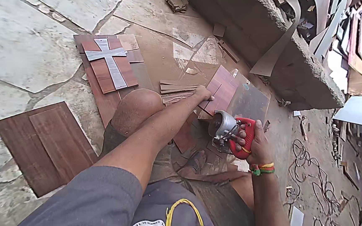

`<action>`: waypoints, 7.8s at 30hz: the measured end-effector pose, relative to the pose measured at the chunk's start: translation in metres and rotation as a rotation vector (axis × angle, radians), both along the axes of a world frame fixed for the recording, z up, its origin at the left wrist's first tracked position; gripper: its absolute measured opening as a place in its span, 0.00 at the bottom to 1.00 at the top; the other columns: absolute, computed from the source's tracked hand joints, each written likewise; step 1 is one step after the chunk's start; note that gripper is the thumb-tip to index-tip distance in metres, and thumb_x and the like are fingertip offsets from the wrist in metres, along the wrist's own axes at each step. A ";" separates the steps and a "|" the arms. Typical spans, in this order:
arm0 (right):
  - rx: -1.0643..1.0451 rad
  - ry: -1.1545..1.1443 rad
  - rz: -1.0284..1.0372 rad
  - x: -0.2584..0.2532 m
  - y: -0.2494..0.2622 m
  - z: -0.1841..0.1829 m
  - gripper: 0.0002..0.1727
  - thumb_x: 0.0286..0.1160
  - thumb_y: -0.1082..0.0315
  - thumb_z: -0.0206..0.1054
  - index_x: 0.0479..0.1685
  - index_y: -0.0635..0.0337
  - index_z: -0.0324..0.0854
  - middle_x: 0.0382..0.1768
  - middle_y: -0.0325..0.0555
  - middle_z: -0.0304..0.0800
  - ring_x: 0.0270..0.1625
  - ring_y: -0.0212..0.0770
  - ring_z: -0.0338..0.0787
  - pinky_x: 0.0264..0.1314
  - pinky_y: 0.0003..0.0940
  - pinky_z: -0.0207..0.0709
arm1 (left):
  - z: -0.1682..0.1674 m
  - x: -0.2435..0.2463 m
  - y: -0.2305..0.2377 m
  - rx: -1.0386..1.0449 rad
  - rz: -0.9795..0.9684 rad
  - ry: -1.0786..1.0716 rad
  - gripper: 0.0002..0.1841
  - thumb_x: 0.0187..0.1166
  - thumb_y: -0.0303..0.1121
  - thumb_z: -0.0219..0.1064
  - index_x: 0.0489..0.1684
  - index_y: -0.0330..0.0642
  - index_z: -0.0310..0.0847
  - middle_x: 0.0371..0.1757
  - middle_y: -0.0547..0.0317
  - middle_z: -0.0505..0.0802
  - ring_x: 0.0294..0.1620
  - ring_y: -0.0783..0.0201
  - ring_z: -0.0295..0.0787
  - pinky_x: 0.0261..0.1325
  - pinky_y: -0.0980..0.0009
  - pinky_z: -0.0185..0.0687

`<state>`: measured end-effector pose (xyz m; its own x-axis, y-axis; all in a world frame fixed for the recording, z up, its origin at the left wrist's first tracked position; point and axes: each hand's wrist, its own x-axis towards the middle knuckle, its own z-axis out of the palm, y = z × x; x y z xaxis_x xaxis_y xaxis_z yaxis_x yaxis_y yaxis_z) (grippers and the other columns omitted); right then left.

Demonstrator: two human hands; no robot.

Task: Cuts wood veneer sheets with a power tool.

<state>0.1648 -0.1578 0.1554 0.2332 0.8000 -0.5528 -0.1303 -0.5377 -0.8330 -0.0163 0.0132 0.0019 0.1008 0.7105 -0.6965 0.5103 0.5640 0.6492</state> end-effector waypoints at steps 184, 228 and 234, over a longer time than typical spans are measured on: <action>0.151 -0.310 -0.177 -0.039 -0.011 -0.065 0.35 0.96 0.41 0.31 0.35 0.58 0.74 0.09 0.36 0.74 0.08 0.34 0.77 0.09 0.33 0.78 | 0.019 -0.010 0.003 0.003 -0.160 -0.029 0.28 0.69 0.40 0.81 0.57 0.24 0.81 0.60 0.32 0.88 0.63 0.41 0.88 0.64 0.43 0.82; 0.161 -0.291 -0.190 -0.032 0.016 -0.064 0.35 0.96 0.41 0.31 0.34 0.57 0.73 0.09 0.36 0.73 0.07 0.35 0.76 0.08 0.34 0.77 | 0.018 -0.006 0.010 -0.007 -0.210 0.022 0.31 0.69 0.41 0.81 0.63 0.24 0.78 0.63 0.32 0.87 0.64 0.42 0.87 0.63 0.45 0.83; 0.166 -0.307 -0.200 -0.033 0.020 -0.063 0.35 0.96 0.41 0.32 0.34 0.59 0.73 0.09 0.37 0.72 0.07 0.35 0.76 0.08 0.35 0.78 | 0.016 -0.006 0.010 0.002 -0.207 0.004 0.29 0.69 0.39 0.80 0.61 0.24 0.79 0.62 0.32 0.87 0.64 0.41 0.87 0.64 0.43 0.82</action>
<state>0.1320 -0.1374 0.0922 0.5275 0.7947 -0.3002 0.0499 -0.3817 -0.9229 -0.0227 0.0228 0.0181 0.2420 0.6765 -0.6956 0.6177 0.4454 0.6481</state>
